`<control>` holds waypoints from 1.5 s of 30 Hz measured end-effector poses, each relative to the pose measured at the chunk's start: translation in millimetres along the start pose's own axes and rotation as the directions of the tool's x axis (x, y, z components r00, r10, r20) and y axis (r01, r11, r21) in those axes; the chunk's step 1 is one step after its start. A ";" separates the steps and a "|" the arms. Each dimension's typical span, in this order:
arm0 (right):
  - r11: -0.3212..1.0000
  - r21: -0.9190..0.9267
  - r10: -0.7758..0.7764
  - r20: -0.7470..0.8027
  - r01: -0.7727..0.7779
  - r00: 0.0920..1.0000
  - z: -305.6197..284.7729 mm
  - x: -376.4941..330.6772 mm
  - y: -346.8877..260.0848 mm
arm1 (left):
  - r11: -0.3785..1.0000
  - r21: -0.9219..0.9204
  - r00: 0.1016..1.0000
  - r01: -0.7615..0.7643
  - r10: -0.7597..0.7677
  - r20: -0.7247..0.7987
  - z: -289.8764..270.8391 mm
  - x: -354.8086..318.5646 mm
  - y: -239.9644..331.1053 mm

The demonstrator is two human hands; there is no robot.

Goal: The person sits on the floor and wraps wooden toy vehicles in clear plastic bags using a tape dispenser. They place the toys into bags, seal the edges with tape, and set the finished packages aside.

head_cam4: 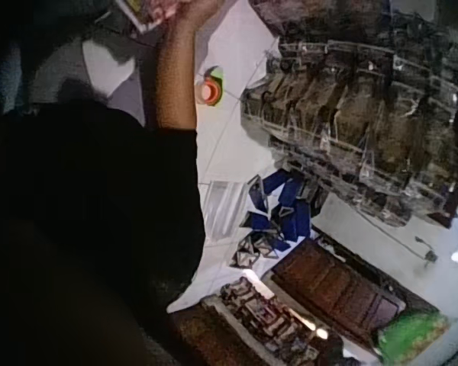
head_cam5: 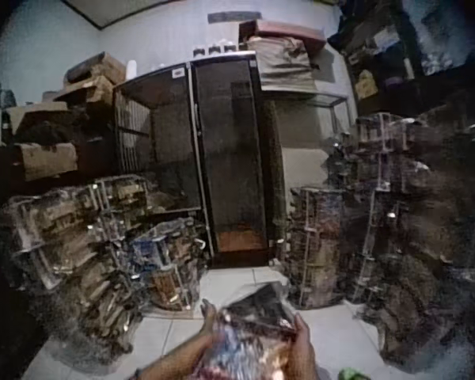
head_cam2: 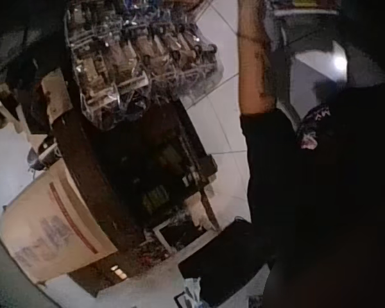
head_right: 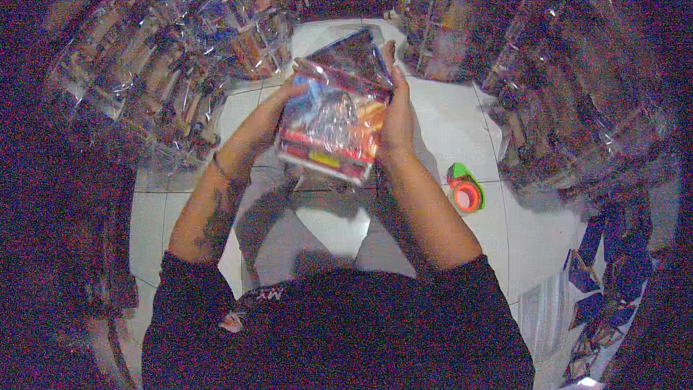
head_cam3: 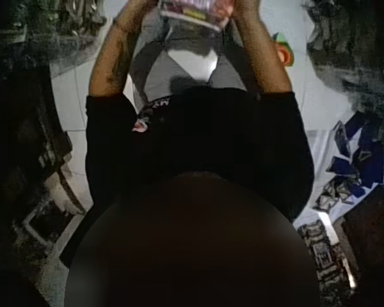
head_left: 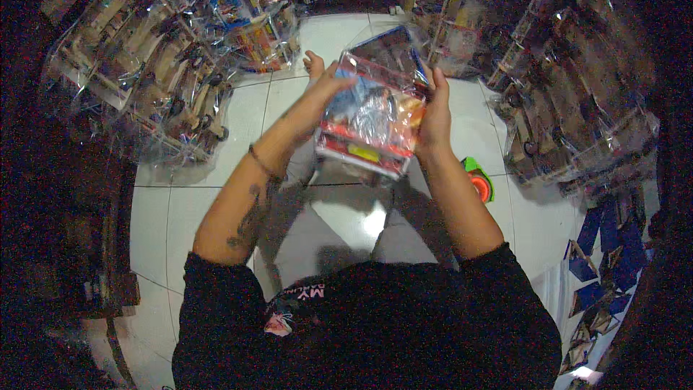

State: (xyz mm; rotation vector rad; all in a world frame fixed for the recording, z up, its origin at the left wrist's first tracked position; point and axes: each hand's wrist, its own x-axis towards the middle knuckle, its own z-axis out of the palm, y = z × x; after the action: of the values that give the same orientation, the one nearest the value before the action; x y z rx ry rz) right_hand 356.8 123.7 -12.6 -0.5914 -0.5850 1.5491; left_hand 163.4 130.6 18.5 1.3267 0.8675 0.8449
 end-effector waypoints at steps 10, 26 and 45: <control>0.686 -0.728 0.061 0.077 0.014 0.995 3.7 -37.5 -28.3 | 0.988 0.088 0.983 -0.124 0.134 -0.127 53.2 -86.4 -47.2; 0.136 -0.807 -0.199 0.546 0.574 0.814 50.6 -39.6 -91.5 | 0.235 0.940 0.907 -0.248 0.398 0.140 49.2 -100.6 -17.9; -0.255 -0.939 -0.421 0.324 0.232 0.847 -167.3 -72.7 -70.3 | -0.040 0.921 0.887 -0.387 0.257 0.384 99.2 -121.1 -18.2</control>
State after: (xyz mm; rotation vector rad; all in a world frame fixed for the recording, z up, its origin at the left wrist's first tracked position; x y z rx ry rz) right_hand 525.6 57.9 -86.0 -1.5395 -1.7528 0.0841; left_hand 198.9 -22.8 10.6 2.9817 1.1156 0.3661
